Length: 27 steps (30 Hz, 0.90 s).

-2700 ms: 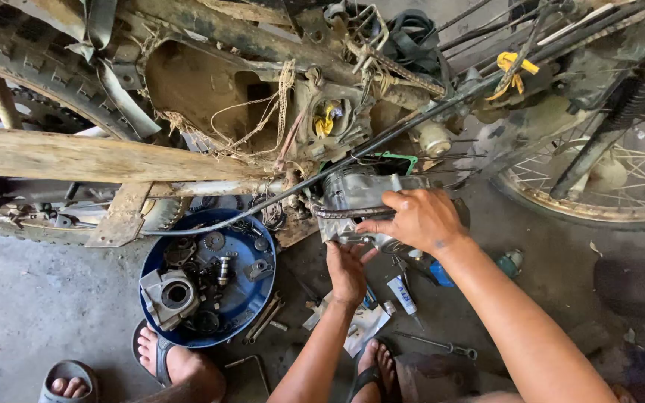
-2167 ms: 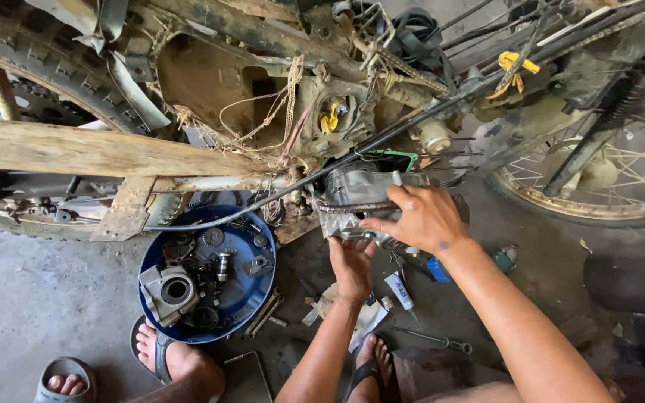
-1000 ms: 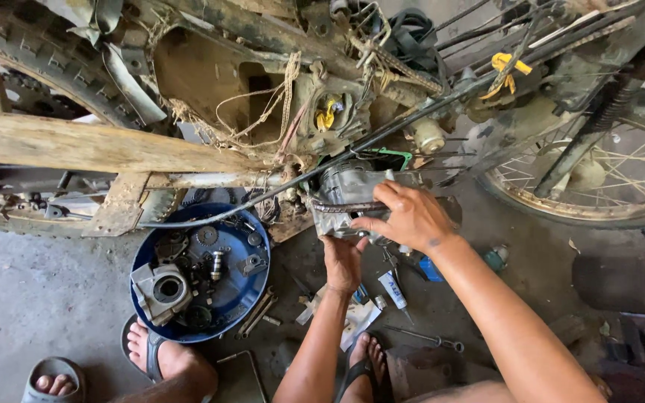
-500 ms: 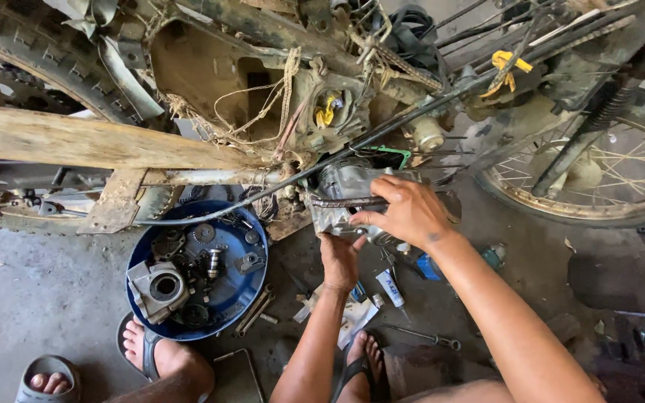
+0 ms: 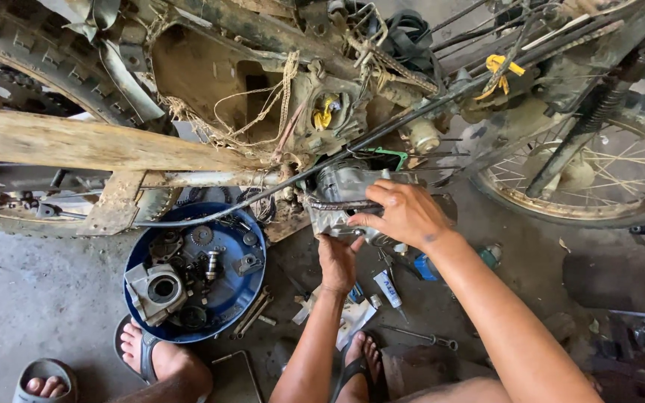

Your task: The person is working on the engine of a motorcycle, handling a metal casing and various small parts. They pick up bolts and components from a blue tray and the floor, attempting to fit them into the engine area. The person also uses a power drill to work on the engine.

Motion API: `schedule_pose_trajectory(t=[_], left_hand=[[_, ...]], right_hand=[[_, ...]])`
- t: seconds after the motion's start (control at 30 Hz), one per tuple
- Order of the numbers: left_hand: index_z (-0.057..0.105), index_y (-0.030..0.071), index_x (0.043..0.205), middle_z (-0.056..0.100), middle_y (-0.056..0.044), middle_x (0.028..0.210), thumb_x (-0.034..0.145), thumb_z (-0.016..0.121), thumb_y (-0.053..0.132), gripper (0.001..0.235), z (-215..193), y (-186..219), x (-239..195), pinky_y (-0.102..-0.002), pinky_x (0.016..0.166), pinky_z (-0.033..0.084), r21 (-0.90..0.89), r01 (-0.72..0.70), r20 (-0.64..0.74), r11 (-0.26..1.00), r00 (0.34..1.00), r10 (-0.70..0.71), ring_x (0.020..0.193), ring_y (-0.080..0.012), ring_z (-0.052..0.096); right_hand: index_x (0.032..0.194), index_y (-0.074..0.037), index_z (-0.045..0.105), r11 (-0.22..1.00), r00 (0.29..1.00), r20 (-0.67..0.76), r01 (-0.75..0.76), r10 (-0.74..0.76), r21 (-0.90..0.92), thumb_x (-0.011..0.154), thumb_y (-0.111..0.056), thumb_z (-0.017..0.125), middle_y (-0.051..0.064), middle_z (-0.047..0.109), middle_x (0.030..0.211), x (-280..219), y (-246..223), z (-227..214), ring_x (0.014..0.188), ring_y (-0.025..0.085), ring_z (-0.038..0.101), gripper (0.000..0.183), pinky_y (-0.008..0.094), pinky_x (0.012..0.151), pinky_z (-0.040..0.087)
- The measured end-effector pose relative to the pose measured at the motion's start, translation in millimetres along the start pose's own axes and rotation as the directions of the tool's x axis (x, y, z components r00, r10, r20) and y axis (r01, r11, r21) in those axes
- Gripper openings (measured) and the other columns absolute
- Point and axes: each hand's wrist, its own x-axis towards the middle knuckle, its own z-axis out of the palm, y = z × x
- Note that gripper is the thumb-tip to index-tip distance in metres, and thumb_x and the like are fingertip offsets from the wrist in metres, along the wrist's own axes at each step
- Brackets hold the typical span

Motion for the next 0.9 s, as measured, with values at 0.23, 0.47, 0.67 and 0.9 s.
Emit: schedule_pose_trajectory(t=[0.23, 0.47, 0.67, 0.9], left_hand=[[0.049, 0.018, 0.144, 0.057, -0.002, 0.143, 0.101, 0.044, 0.064, 0.063, -6.4, -3.9, -1.0, -0.046, 0.101, 0.049, 0.008, 0.010, 0.011, 1.000, 1.000, -0.010, 0.130, -0.0195, 0.055], [0.051, 0.017, 0.143, 0.058, -0.002, 0.142, 0.103, 0.045, 0.061, 0.061, -4.9, -1.2, -0.4, -0.047, 0.101, 0.049, -0.004, -0.018, 0.027, 1.000, 0.999, 0.018, 0.129, -0.0208, 0.057], [0.051, 0.015, 0.142, 0.060, -0.004, 0.139, 0.103, 0.049, 0.060, 0.060, -14.1, -1.0, 1.0, -0.048, 0.100, 0.051, 0.001, -0.021, 0.023, 1.000, 1.000, 0.021, 0.127, -0.0227, 0.059], [0.050, 0.017, 0.144, 0.059, -0.003, 0.142, 0.100, 0.051, 0.062, 0.062, -15.2, 0.2, 2.7, -0.048, 0.102, 0.050, 0.002, -0.001, 0.044, 1.000, 0.999, 0.001, 0.129, -0.0225, 0.057]], right_hand=[[0.102, -0.003, 0.070, 1.000, 1.000, 0.005, 0.014, -0.013, -0.004, 0.077, -0.059, 0.078, 0.013, 0.071, 0.110, -1.9, -0.2, 0.8, 0.091, 0.038, 0.071, 0.061, 0.046, 0.075, 0.058], [0.093, -0.006, 0.071, 0.999, 0.999, -0.032, 0.040, -0.040, -0.009, 0.079, -0.059, 0.077, 0.010, 0.073, 0.098, -0.4, 4.0, 5.1, 0.084, 0.035, 0.072, 0.056, 0.046, 0.071, 0.058], [0.094, -0.006, 0.070, 0.998, 0.998, -0.037, 0.059, -0.060, -0.032, 0.079, -0.061, 0.075, 0.010, 0.072, 0.100, -0.6, 4.1, 2.8, 0.082, 0.034, 0.072, 0.057, 0.045, 0.067, 0.059], [0.096, -0.006, 0.070, 0.998, 0.999, -0.028, 0.028, -0.030, -0.063, 0.079, -0.063, 0.074, 0.011, 0.070, 0.105, -3.3, 2.5, 1.4, 0.085, 0.036, 0.070, 0.060, 0.045, 0.070, 0.059]])
